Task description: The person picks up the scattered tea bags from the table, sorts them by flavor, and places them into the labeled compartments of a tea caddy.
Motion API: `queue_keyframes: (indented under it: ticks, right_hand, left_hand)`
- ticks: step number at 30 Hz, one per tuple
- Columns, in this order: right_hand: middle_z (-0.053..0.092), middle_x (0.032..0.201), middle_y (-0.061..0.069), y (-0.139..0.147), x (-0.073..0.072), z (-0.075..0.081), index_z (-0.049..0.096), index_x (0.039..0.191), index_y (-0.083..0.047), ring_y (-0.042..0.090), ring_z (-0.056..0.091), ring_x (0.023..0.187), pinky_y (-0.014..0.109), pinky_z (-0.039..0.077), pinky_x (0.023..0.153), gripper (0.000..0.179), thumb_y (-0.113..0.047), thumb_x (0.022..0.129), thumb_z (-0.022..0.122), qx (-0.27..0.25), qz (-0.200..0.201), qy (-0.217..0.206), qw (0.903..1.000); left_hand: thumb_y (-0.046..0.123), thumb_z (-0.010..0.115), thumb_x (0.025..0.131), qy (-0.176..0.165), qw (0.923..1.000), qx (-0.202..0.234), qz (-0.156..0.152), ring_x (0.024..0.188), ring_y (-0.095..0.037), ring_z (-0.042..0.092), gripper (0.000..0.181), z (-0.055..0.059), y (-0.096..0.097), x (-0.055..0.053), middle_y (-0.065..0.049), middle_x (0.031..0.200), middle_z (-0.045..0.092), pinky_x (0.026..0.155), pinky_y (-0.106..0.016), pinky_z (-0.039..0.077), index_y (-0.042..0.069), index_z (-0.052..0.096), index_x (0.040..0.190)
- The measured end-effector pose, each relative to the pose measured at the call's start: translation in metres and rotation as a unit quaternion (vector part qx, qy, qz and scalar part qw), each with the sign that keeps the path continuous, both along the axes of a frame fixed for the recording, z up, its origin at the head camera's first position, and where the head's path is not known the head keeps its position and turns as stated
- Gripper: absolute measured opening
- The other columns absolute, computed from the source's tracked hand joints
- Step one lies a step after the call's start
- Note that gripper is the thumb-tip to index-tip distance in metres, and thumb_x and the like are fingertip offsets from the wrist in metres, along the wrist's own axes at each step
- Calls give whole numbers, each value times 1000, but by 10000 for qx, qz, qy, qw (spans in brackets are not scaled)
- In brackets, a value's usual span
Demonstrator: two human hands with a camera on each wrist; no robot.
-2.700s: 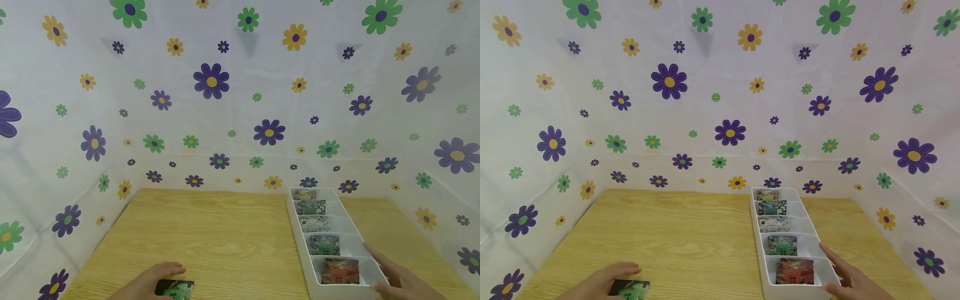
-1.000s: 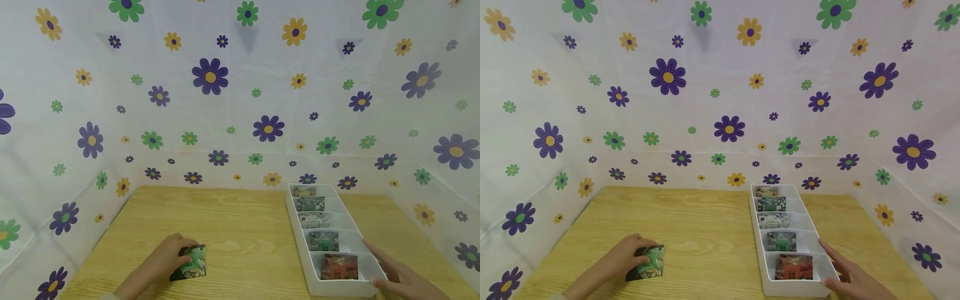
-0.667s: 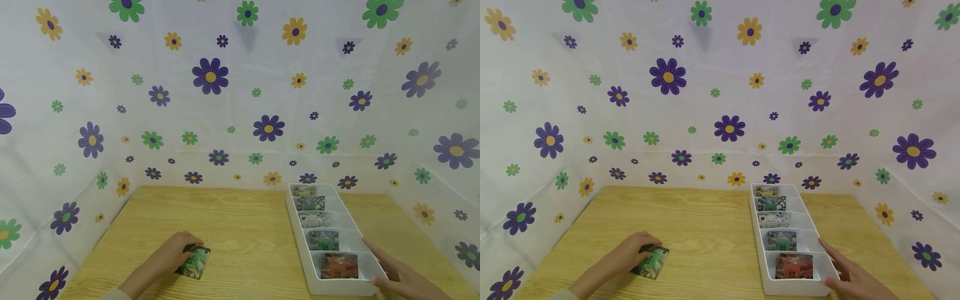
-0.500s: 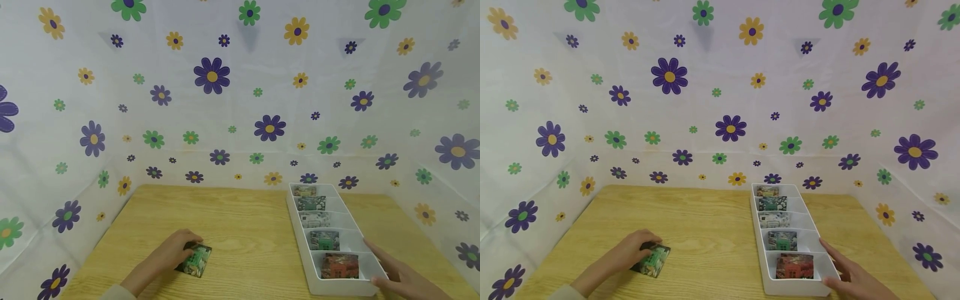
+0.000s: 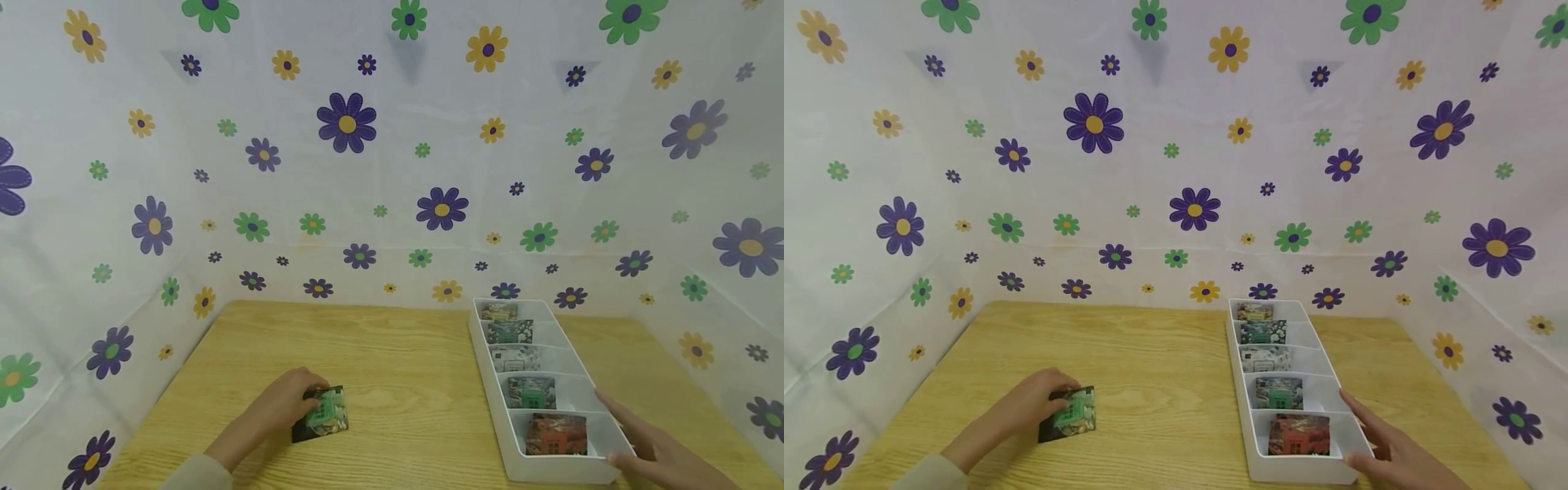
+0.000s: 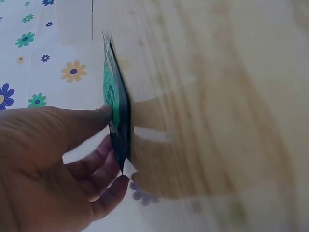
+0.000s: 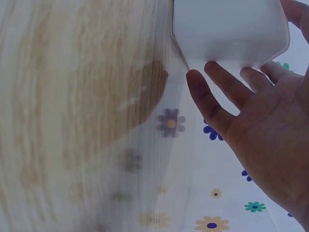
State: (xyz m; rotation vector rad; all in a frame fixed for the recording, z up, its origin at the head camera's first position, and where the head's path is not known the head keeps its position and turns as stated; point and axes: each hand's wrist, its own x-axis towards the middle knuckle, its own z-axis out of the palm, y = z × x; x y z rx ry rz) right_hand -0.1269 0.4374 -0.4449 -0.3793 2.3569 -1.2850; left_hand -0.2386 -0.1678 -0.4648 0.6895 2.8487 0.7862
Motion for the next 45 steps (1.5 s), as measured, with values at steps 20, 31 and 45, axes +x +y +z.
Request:
queue_keyframes:
  ticks: [20,31,45]
  right_hand:
    - [-24,158,41,-2,-1,0,-24,159,-6,72,-9,135,79,38,97,80,-18,113,41,-98,-117,-220,9996]
    - [-21,157,43,-2,0,2,-22,159,-5,75,-4,135,77,40,95,79,-19,114,41,-25,-141,-214,9997]
    - [-13,162,36,-1,2,1,-13,164,-8,67,-4,138,80,34,99,77,-14,112,44,287,-249,229,9990]
  left_hand:
    - [20,86,86,-168,9971,-643,-367,101,-26,57,59,13,8,-11,-15,119,58,90,-49,51,-4,63,135]
    - [8,89,80,-748,9963,5,435,90,-20,58,46,16,11,-13,-10,109,63,85,-45,52,4,60,115]
    - [13,70,100,-1039,9649,2232,911,74,-19,62,27,30,43,-38,-10,97,65,63,-37,56,6,59,124]
